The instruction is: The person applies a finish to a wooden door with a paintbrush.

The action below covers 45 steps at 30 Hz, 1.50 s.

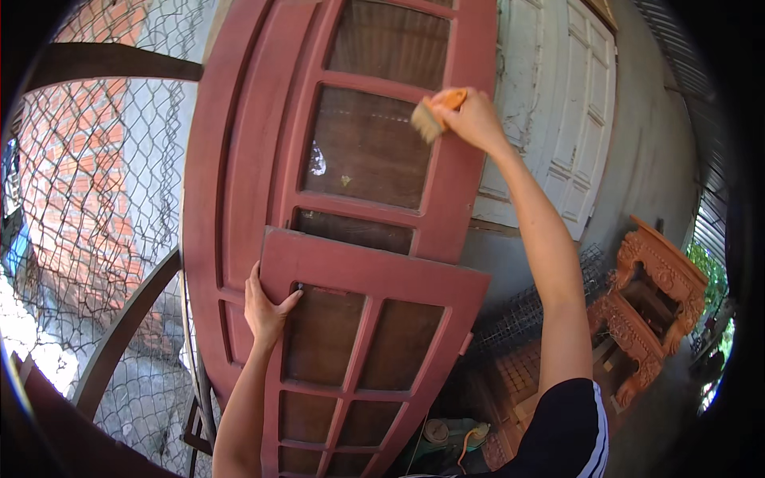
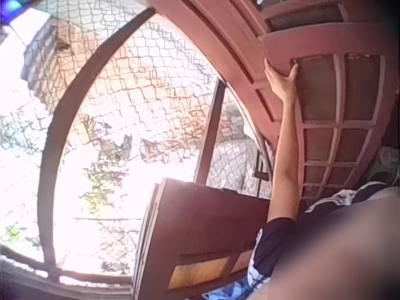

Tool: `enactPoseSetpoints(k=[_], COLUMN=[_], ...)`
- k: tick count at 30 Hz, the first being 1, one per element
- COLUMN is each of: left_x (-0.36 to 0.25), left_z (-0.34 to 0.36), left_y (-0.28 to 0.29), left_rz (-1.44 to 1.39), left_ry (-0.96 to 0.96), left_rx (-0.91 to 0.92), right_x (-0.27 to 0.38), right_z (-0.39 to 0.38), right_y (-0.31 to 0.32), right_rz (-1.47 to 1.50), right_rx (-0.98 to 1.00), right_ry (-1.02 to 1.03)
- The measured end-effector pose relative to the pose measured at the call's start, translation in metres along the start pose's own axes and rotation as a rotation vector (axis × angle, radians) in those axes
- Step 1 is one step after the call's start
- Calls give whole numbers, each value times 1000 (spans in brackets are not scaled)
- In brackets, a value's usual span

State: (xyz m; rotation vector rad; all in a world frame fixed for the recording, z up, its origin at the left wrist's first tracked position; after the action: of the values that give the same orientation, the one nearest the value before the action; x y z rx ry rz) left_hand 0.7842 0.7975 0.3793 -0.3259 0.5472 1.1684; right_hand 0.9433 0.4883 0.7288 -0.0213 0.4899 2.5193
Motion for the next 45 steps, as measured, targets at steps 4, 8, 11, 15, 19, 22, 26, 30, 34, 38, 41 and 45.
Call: enactPoseSetpoints(k=[4,8,11,15,19,22,26,30,34,38,41,45], left_x=[2,-3,4,6,-5,-9,-20,-12,-5,6,19,31], left_z=[2,4,4,12,2,-1,-5,0,3,6,6,5], left_y=[-7,-19,-19,-28,-25,-22,-22,4,12,33,46,52], left_rz=[1,-23,-14,6,-14,-12,-30,7,29,47,61,56], left_ry=[-13,31,30,-45,-3,7,60,25,-6,1,-11,-51], left_rx=[-13,0,8,-48,-34,-27,-9,-47,-64,-64,-92,-84], right_x=[-12,-49,-45,-33,-69,-91,-106,-53,1,107,190,218], right_z=[19,-37,-140,-195,-122,-32,47,52,-39,-66,-40,17], right_y=[24,0,-12,10,41,68,91,64,9,-21,-44,-110], right_rz=[-256,-327,-247,-1,169,124,-29,-485,-468,12,230,539], right_rx=[-165,-232,-47,308,579,407,-15,-264,-149,471,596,630], right_ry=[115,476,513,433,69,17,79,236,372,333,317,355])
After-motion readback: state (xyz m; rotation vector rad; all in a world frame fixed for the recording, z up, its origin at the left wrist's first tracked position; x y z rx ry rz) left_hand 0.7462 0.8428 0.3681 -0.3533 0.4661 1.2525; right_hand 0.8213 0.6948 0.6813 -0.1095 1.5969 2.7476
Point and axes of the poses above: each hand's wrist, its own z-axis towards the middle knuckle, its own y-axis out of the back of the hand, x = y × z, the point moved 1 cm from there along z, towards the middle knuckle, and after that the axes turned 8 degrees about -z, right-handed, at the moved point
